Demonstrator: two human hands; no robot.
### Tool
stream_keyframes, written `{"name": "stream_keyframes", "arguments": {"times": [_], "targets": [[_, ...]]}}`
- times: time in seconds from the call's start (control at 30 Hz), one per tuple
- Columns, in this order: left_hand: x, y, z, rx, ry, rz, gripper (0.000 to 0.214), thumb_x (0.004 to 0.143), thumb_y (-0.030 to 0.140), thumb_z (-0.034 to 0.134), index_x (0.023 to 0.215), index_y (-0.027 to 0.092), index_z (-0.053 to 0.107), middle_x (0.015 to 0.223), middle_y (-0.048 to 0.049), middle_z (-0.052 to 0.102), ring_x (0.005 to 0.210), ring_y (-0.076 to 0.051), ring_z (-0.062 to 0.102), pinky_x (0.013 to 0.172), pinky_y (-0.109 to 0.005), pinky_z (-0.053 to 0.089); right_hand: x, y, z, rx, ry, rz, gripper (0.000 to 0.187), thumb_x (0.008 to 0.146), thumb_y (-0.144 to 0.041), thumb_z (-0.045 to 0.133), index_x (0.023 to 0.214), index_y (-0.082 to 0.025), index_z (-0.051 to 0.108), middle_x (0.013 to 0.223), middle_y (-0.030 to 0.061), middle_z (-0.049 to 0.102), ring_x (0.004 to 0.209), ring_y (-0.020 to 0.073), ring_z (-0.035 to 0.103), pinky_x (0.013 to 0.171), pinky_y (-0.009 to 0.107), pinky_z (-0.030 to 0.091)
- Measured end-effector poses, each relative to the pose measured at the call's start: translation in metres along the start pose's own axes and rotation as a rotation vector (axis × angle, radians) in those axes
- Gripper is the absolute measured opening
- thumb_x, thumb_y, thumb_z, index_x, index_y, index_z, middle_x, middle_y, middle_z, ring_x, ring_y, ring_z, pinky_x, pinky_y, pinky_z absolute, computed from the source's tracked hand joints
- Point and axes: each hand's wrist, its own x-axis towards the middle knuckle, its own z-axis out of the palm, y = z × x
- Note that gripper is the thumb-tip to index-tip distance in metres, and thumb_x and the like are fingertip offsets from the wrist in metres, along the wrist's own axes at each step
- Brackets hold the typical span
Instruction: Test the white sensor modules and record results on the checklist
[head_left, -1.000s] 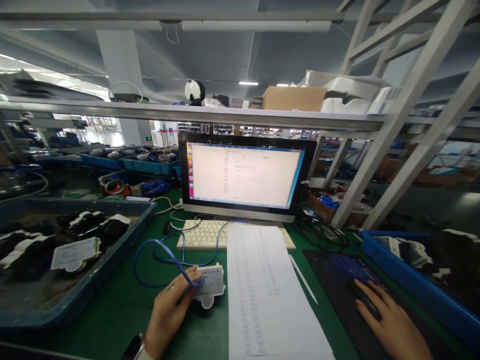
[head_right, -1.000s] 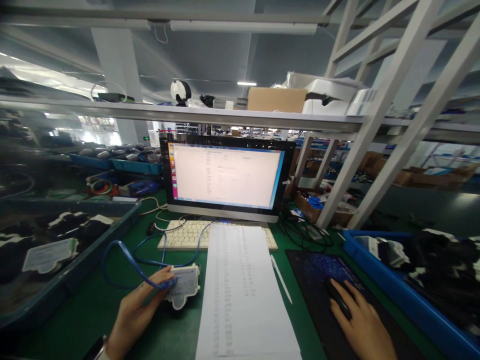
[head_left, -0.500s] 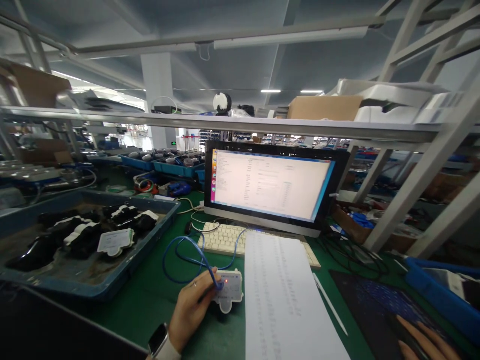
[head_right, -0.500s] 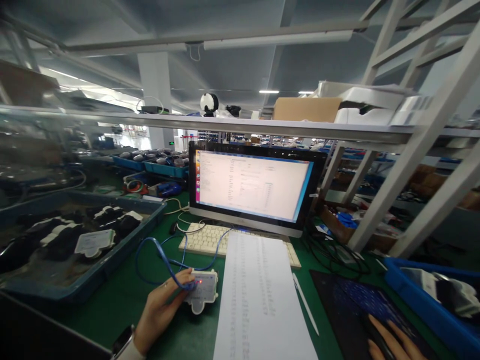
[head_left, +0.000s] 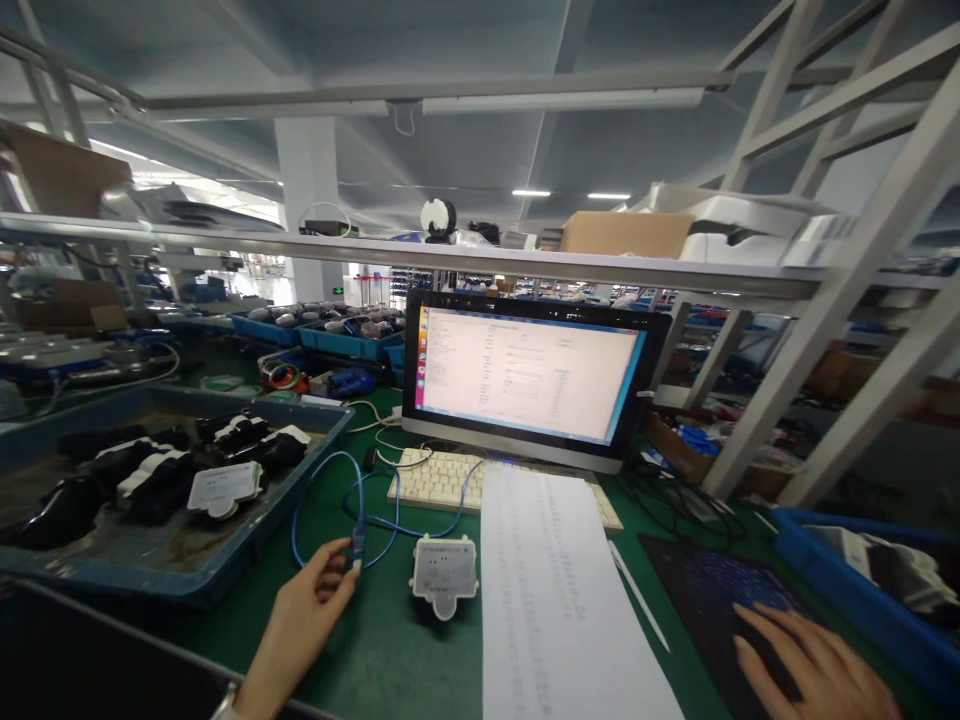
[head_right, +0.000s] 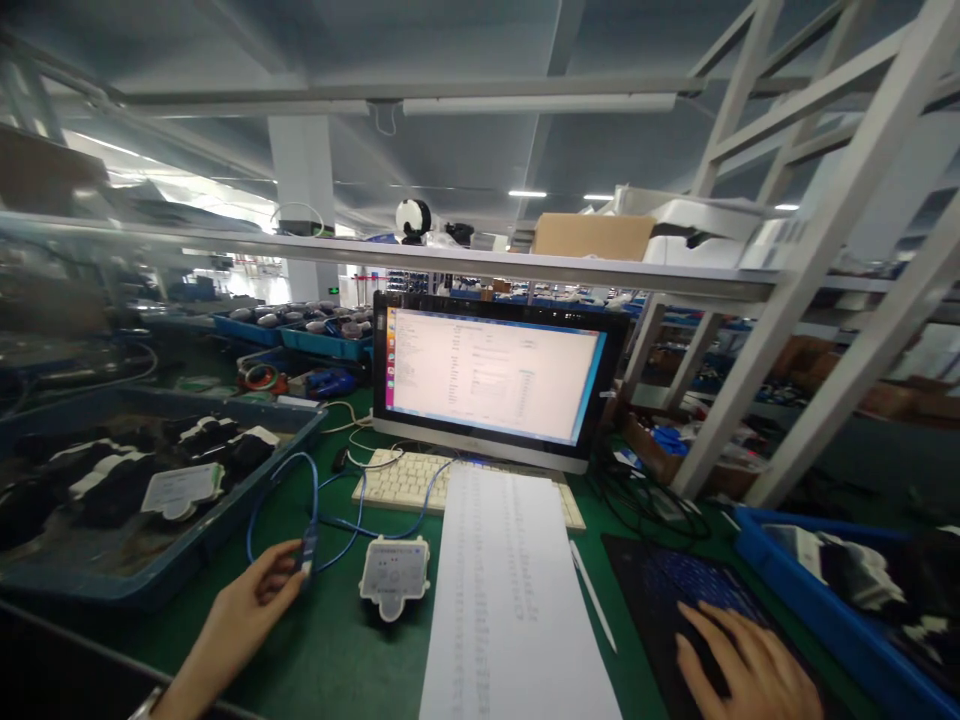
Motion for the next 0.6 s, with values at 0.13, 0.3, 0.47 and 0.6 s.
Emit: {"name": "stream_keyframes", "arguments": {"times": [0.13,0.3,0.47,0.6], "targets": [[-0.012,-0.011,-0.002,0.183,0.077,0.125,0.046,0.074,0.051,0.053,0.104,0.018,0.064,0.088,-0.0065,0.071,0.072,-0.023,0.071,0.062,-0.034,0.061,0.030,-0.045,-0.002,0.138,-0.363,0.158,0.037,0.079,-0.052,0.042,0.087,-0.024,0.064,0.085,0.0072,0.069,0.080,0.0259,0.064,0.070,0.038,0.049],[-0.050,0.018,0.024,0.382,0.110,0.699,0.029,0.085,0.032,0.054,0.110,0.023,0.062,0.109,-0.0069,0.069,0.100,-0.021,0.067,0.086,-0.031,0.056,0.064,-0.068,0.005,0.173,-0.892,0.360,0.026,0.075,-0.045,0.055,0.064,-0.022,0.055,0.068,0.0050,0.066,0.064,0.0214,0.062,0.055,0.029,0.040],[-0.076,0.044,0.067,0.338,-0.074,1.122,0.024,0.083,0.012,0.051,0.102,0.019,0.064,0.097,-0.0044,0.073,0.100,-0.015,0.067,0.095,-0.025,0.050,0.074,-0.068,0.027,0.394,-0.951,0.530,0.022,0.060,-0.023,0.065,0.046,-0.021,0.047,0.042,-0.0006,0.051,0.039,0.0139,0.047,0.045,0.026,0.028],[-0.080,0.045,0.095,0.236,-0.115,1.180,0.023,0.082,0.007,0.045,0.093,0.017,0.063,0.090,-0.0041,0.075,0.089,-0.014,0.070,0.097,-0.028,0.050,0.080,-0.071,0.029,0.599,-0.864,0.571,0.028,0.054,-0.025,0.063,0.037,-0.020,0.041,0.036,-0.0032,0.041,0.038,0.0095,0.038,0.043,0.024,0.022]]}}
